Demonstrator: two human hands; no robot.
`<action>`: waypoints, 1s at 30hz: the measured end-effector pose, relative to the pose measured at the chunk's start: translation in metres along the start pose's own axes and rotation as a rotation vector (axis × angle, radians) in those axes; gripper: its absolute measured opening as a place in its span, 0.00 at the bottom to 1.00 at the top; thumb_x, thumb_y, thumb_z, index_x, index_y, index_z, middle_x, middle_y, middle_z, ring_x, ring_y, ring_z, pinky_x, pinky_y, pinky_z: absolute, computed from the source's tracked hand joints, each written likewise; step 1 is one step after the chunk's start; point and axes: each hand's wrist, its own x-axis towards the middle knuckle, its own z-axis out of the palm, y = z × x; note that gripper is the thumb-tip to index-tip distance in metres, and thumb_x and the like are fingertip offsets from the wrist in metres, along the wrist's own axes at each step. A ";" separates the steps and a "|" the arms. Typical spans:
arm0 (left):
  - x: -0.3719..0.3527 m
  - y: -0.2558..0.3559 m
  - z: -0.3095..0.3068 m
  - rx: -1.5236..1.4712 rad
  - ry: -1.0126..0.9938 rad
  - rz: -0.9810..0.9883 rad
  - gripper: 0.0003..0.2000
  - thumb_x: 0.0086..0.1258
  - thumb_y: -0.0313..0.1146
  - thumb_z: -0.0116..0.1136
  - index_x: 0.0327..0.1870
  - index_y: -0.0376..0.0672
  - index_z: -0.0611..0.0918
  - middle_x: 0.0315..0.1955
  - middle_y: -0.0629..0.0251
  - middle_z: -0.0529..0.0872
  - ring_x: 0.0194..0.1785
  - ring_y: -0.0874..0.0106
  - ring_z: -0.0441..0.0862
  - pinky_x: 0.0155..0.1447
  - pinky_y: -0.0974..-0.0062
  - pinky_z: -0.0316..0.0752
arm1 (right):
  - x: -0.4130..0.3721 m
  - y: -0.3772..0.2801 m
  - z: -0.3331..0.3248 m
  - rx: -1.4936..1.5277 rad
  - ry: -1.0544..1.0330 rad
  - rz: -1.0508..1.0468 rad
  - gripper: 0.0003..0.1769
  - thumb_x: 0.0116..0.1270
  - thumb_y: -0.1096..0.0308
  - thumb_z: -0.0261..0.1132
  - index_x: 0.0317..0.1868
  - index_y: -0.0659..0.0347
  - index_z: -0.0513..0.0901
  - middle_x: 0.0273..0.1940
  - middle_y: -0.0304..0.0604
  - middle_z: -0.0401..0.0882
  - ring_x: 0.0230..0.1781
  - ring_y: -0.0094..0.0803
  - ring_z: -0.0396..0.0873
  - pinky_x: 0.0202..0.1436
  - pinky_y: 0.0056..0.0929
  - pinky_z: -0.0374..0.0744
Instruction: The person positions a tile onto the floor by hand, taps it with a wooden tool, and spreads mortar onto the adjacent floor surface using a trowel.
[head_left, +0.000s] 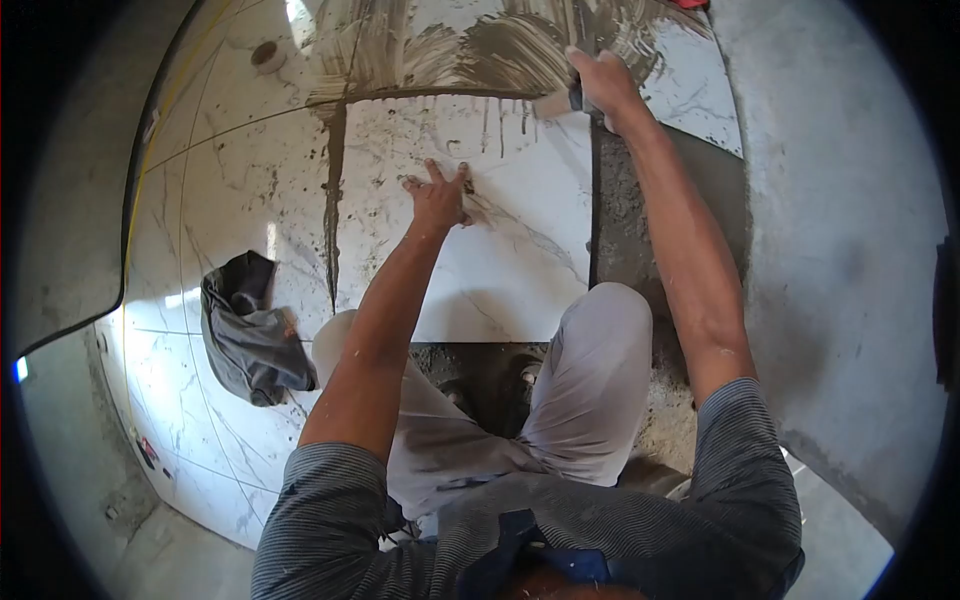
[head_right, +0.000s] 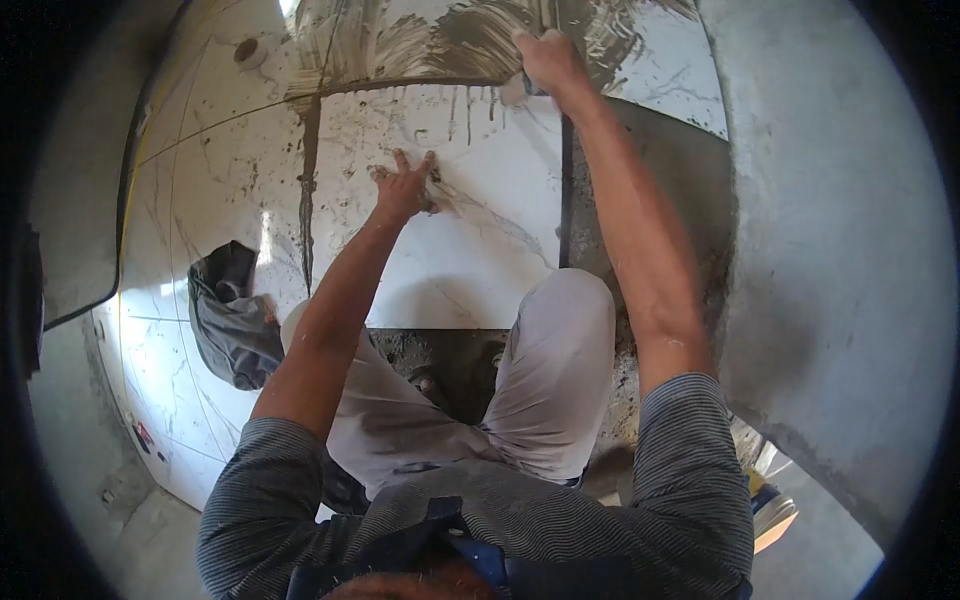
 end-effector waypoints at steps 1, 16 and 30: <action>0.001 0.000 0.000 0.002 0.020 -0.005 0.51 0.35 0.49 0.75 0.67 0.64 0.59 0.63 0.31 0.53 0.56 0.28 0.63 0.61 0.33 0.49 | 0.002 -0.005 -0.003 0.129 -0.075 0.008 0.24 0.62 0.53 0.58 0.30 0.72 0.77 0.27 0.46 0.77 0.26 0.28 0.74 0.31 0.29 0.72; 0.002 0.000 -0.001 0.030 0.006 0.022 0.52 0.34 0.50 0.75 0.67 0.61 0.59 0.62 0.30 0.54 0.59 0.34 0.64 0.59 0.32 0.51 | 0.001 0.011 -0.018 0.154 -0.010 0.037 0.23 0.61 0.52 0.59 0.26 0.68 0.78 0.23 0.42 0.75 0.25 0.28 0.71 0.31 0.31 0.69; -0.012 -0.134 -0.041 -0.443 -0.057 0.209 0.41 0.54 0.47 0.65 0.68 0.52 0.57 0.63 0.50 0.63 0.63 0.56 0.65 0.64 0.66 0.62 | 0.040 0.035 0.019 -0.416 -0.037 0.014 0.35 0.57 0.39 0.57 0.33 0.71 0.81 0.32 0.51 0.80 0.34 0.38 0.76 0.40 0.38 0.70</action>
